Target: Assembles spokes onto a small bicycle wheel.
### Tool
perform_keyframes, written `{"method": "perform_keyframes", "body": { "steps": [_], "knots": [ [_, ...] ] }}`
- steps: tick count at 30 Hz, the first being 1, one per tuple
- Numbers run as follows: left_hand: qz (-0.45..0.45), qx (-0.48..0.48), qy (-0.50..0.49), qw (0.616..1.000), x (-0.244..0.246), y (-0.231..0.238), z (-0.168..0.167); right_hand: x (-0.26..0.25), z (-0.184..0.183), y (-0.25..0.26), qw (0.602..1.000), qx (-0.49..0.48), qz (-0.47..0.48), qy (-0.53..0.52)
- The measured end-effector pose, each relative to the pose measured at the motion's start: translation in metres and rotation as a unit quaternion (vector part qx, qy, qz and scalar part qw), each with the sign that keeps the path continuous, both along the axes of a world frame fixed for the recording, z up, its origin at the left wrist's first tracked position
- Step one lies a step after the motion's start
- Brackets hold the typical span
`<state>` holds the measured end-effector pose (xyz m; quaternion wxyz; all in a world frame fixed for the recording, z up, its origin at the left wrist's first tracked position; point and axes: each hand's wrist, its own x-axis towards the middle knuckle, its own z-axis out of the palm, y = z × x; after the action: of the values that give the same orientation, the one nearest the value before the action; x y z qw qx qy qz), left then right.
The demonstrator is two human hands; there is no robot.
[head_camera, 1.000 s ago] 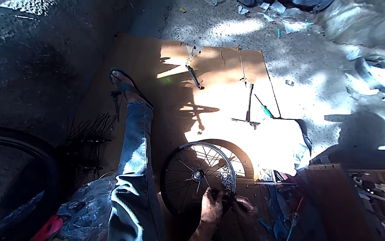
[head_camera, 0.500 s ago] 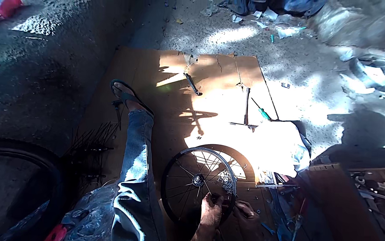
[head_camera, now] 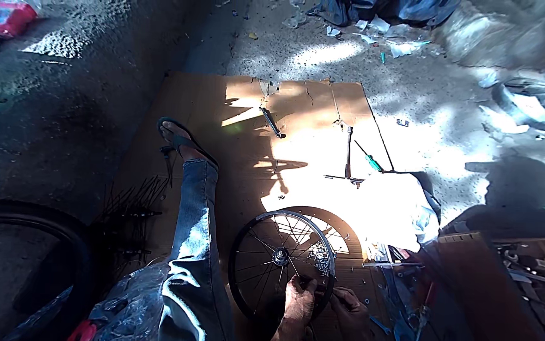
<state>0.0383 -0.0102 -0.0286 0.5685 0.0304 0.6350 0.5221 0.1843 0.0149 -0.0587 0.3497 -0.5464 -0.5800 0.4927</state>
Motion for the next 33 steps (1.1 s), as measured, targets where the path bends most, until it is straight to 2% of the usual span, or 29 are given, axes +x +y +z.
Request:
{"method": "perform_keyframes", "body": {
  "steps": [5, 7, 10, 13, 19, 24, 28, 33],
  "knots": [
    [0.009, -0.01, -0.03, 0.999, -0.003, 0.002, 0.004, 0.002, -0.003, -0.002, 0.997, 0.064, 0.026, -0.042],
    [0.011, -0.013, -0.045, 0.999, -0.007, 0.002, 0.007, 0.004, -0.007, 0.0, 0.996, 0.074, 0.032, -0.025],
    [0.005, -0.005, -0.055, 0.998, -0.009, 0.002, 0.009, 0.006, -0.007, 0.006, 0.996, -0.021, 0.011, 0.081],
    [0.002, -0.001, -0.046, 0.999, -0.009, 0.002, 0.013, 0.003, 0.0, 0.006, 0.994, -0.047, 0.021, 0.099],
    [-0.011, -0.023, -0.044, 0.999, -0.012, 0.002, 0.019, 0.006, -0.007, 0.009, 0.993, 0.064, 0.096, 0.031],
    [-0.01, -0.002, -0.043, 0.999, -0.019, -0.001, 0.018, 0.006, -0.012, 0.011, 0.984, 0.125, 0.124, 0.015],
    [-0.011, -0.016, -0.034, 0.999, -0.021, -0.002, 0.023, 0.003, 0.0, 0.013, 0.989, 0.053, 0.124, 0.06],
    [-0.021, -0.033, -0.031, 0.999, -0.023, -0.003, 0.026, 0.008, 0.008, 0.022, 0.982, 0.024, 0.183, 0.029]
  ]
}}
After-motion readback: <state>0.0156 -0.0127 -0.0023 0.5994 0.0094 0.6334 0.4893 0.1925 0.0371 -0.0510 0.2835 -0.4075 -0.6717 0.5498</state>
